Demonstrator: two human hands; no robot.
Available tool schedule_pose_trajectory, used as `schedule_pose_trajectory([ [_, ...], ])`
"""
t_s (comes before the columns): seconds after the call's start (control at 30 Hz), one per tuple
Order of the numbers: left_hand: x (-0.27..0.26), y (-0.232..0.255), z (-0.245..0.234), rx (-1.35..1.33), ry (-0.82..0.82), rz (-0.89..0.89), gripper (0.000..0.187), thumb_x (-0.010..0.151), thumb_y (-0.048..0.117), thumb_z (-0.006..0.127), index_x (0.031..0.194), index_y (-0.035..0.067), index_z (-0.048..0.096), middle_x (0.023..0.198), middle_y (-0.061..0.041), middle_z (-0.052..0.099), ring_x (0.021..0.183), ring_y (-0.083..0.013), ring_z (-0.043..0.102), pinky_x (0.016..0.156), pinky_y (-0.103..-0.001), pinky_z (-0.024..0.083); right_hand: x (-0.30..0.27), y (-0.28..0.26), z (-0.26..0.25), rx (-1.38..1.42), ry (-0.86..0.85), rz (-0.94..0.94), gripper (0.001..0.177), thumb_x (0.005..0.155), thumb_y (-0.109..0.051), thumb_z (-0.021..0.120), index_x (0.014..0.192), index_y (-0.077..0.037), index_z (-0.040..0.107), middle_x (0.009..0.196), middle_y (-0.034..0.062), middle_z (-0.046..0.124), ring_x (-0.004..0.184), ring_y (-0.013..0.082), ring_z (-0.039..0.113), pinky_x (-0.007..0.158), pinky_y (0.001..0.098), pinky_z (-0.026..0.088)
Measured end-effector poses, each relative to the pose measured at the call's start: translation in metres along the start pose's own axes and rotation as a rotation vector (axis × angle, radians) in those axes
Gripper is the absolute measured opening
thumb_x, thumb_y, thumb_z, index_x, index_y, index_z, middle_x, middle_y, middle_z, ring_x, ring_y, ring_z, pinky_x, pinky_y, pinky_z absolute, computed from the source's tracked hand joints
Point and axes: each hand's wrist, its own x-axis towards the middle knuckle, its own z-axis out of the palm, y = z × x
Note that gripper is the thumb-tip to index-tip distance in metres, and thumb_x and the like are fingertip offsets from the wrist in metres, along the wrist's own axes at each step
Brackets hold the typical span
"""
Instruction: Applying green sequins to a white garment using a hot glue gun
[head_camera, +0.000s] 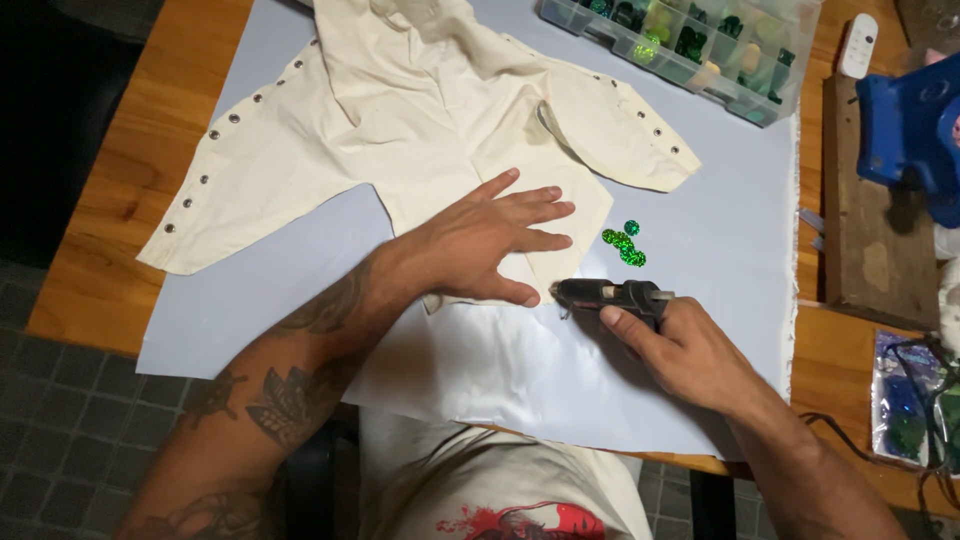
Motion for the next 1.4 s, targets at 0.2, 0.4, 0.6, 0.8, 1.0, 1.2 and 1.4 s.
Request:
schedule_pose_trajectory([
  [0.2, 0.001, 0.001, -0.002, 0.004, -0.019, -0.01, 0.075, 0.08, 0.059, 0.078, 0.144, 0.025, 0.057, 0.162, -0.001, 0.041, 0.155, -0.0184, 0.026, 0.129, -0.05, 0.002, -0.009, -0.033, -0.007, 0.008, 0.001, 0.014, 0.057, 0.099, -0.04, 0.063, 0.055, -0.005, 0.063, 0.046, 0.0139, 0.058, 0.051, 0.0269, 0.057, 0.057, 0.0383, 0.05],
  [0.4, 0.0, 0.001, -0.002, 0.001, -0.006, -0.005, 0.075, 0.08, 0.057, 0.078, 0.144, 0.024, 0.057, 0.162, -0.002, 0.041, 0.155, -0.0194, 0.027, 0.129, -0.05, 0.002, -0.01, -0.038, -0.008, -0.007, -0.01, 0.028, 0.06, 0.099, -0.04, 0.063, 0.052, -0.003, 0.061, 0.045, 0.0158, 0.058, 0.051, 0.0284, 0.056, 0.056, 0.0397, 0.049],
  [0.6, 0.0, 0.001, -0.001, 0.006, -0.008, -0.006, 0.074, 0.08, 0.057, 0.078, 0.143, 0.024, 0.058, 0.162, -0.001, 0.041, 0.154, -0.0189, 0.027, 0.129, -0.05, 0.003, 0.001, -0.006, -0.004, -0.013, -0.025, 0.024, 0.058, 0.099, -0.039, 0.062, 0.052, -0.003, 0.062, 0.045, 0.0154, 0.057, 0.051, 0.0286, 0.054, 0.056, 0.0401, 0.048],
  [0.8, 0.001, 0.001, -0.001, 0.006, -0.006, -0.006, 0.074, 0.08, 0.057, 0.078, 0.143, 0.024, 0.058, 0.162, -0.001, 0.041, 0.155, -0.0185, 0.027, 0.129, -0.05, 0.003, 0.002, 0.001, -0.004, -0.029, -0.025, 0.025, 0.059, 0.098, -0.039, 0.063, 0.051, -0.003, 0.061, 0.045, 0.0153, 0.057, 0.05, 0.0286, 0.054, 0.056, 0.0401, 0.048],
  [1.0, 0.001, 0.001, -0.001, 0.0, -0.005, -0.005, 0.074, 0.08, 0.058, 0.078, 0.143, 0.024, 0.058, 0.162, -0.002, 0.041, 0.154, -0.0192, 0.027, 0.129, -0.05, 0.002, -0.003, -0.014, -0.006, -0.028, -0.012, 0.028, 0.06, 0.099, -0.04, 0.063, 0.052, -0.003, 0.061, 0.044, 0.0153, 0.057, 0.049, 0.0276, 0.053, 0.053, 0.0385, 0.047],
  [1.2, 0.001, 0.0, -0.001, 0.004, -0.006, 0.0, 0.074, 0.081, 0.058, 0.078, 0.143, 0.024, 0.058, 0.162, -0.002, 0.041, 0.155, -0.0192, 0.027, 0.129, -0.051, 0.003, 0.006, 0.014, 0.0, 0.027, 0.017, 0.026, 0.056, 0.099, -0.038, 0.064, 0.054, -0.003, 0.065, 0.044, 0.0126, 0.055, 0.048, 0.0248, 0.053, 0.053, 0.0365, 0.046],
  [1.4, 0.001, 0.0, -0.001, 0.014, 0.002, 0.013, 0.074, 0.081, 0.058, 0.077, 0.144, 0.024, 0.058, 0.161, -0.002, 0.042, 0.154, -0.0201, 0.028, 0.129, -0.052, 0.004, 0.0, -0.008, -0.002, 0.016, 0.015, 0.046, 0.058, 0.098, -0.038, 0.066, 0.053, -0.001, 0.064, 0.046, 0.0165, 0.059, 0.052, 0.0286, 0.054, 0.056, 0.0399, 0.048],
])
